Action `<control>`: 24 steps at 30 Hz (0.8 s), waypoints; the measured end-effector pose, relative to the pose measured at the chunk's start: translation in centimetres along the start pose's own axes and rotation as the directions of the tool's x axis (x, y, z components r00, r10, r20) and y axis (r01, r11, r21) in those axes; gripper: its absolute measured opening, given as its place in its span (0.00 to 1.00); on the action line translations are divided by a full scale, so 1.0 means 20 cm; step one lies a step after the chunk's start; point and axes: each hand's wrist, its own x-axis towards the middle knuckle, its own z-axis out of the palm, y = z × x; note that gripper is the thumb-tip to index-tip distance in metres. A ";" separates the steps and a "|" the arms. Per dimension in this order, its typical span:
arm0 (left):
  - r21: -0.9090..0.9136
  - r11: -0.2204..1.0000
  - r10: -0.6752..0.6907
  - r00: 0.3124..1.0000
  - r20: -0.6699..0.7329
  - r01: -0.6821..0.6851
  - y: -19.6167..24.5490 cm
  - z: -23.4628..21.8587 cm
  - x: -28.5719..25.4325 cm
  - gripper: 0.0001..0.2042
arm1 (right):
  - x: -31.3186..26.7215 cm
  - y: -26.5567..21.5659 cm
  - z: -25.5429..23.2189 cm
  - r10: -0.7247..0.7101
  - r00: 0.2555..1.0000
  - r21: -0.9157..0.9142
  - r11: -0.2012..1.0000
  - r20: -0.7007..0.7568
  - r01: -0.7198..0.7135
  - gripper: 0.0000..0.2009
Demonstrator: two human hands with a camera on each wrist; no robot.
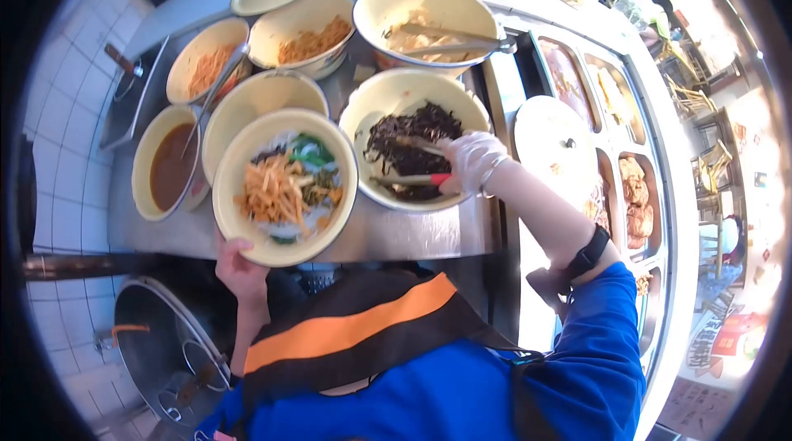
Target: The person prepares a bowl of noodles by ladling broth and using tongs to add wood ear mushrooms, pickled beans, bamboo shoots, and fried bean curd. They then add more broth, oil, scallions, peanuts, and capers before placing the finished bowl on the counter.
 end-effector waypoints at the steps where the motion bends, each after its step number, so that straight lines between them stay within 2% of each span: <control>1: 0.003 1.000 -0.030 1.000 -0.003 0.030 -0.01 0.01 -0.01 0.18 | 0.03 0.01 -0.09 0.013 0.992 0.040 0.999 0.125 -0.018 0.22; 2: 0.002 0.997 -0.072 0.997 -0.011 0.072 -0.03 -0.05 -0.01 0.18 | 0.09 -0.02 -0.21 0.018 0.965 0.073 0.997 0.260 -0.038 0.21; 3: -0.007 0.992 -0.126 0.992 -0.011 0.126 0.01 -0.04 0.00 0.18 | 0.18 0.06 -0.22 -0.038 0.980 -0.007 0.999 0.194 0.040 0.19; 4: -0.001 0.993 -0.121 0.993 -0.007 0.121 0.01 -0.03 0.00 0.18 | 0.29 0.17 -0.24 -0.101 0.986 -0.095 0.989 0.134 0.114 0.17; 5: 0.016 0.990 -0.137 0.990 -0.016 0.137 0.02 -0.03 -0.01 0.17 | 0.35 0.26 -0.30 0.034 0.994 0.110 0.994 -0.101 -0.022 0.16; 6: 0.032 0.987 -0.155 0.988 -0.024 0.156 0.03 -0.03 -0.02 0.17 | 0.41 0.36 -0.36 0.214 0.932 0.335 0.936 -0.292 -0.109 0.14; 8: 0.036 0.986 -0.163 0.986 -0.026 0.164 0.03 -0.02 -0.03 0.17 | 0.60 0.56 -0.32 0.227 0.872 0.026 0.971 -0.433 -0.239 0.18; 9: 0.041 0.985 -0.164 0.986 -0.036 0.165 0.04 -0.01 -0.03 0.17 | 0.66 0.58 -0.34 0.222 0.873 0.028 0.972 -0.435 -0.234 0.18; 10: 0.046 0.984 -0.168 0.985 -0.044 0.170 0.05 0.00 -0.02 0.17 | 0.71 0.58 -0.35 0.269 0.931 0.020 0.962 -0.247 -0.272 0.20; 11: 0.051 0.984 -0.170 0.984 -0.045 0.173 0.06 0.00 -0.02 0.17 | 0.76 0.59 -0.35 0.307 0.950 0.003 0.952 -0.050 -0.307 0.23; 12: 0.076 0.982 -0.170 0.985 -0.030 0.171 0.07 0.00 -0.02 0.17 | 0.80 0.61 -0.35 0.304 0.952 0.006 0.953 -0.048 -0.304 0.23; 14: 0.103 0.980 -0.171 0.985 -0.014 0.171 0.08 0.00 0.00 0.17 | 0.88 0.66 -0.32 0.332 0.943 -0.162 0.932 0.013 -0.325 0.21; 15: 0.107 0.980 -0.170 0.985 0.005 0.168 0.09 0.00 0.00 0.17 | 0.91 0.77 -0.27 0.277 0.956 -0.118 0.950 -0.097 -0.288 0.21; 16: 0.110 0.980 -0.168 0.986 0.022 0.164 0.08 -0.01 0.00 0.17 | 0.86 0.79 -0.29 0.274 0.957 -0.121 0.951 -0.096 -0.284 0.21; 18: 0.113 0.976 -0.186 0.983 0.005 0.184 0.08 0.00 0.00 0.17 | 0.70 0.81 -0.36 0.067 0.919 -0.234 0.958 -0.388 -0.168 0.25; 19: 0.119 0.973 -0.197 0.980 -0.011 0.197 0.08 0.00 0.00 0.17 | 0.64 0.76 -0.44 0.059 0.919 -0.239 0.957 -0.389 -0.163 0.25; 21: 0.111 0.973 -0.203 0.979 -0.019 0.204 0.08 0.01 0.01 0.17 | 0.54 0.64 -0.56 0.283 0.936 -0.165 0.933 -0.208 -0.318 0.24; 22: 0.100 0.972 -0.210 0.977 -0.018 0.211 0.08 0.01 0.01 0.17 | 0.54 0.61 -0.57 0.280 0.937 -0.167 0.934 -0.209 -0.316 0.24; 24: 0.096 0.970 -0.221 0.975 -0.024 0.222 0.05 0.00 0.00 0.17 | 0.53 0.57 -0.58 0.371 0.928 -0.209 0.906 -0.023 -0.367 0.24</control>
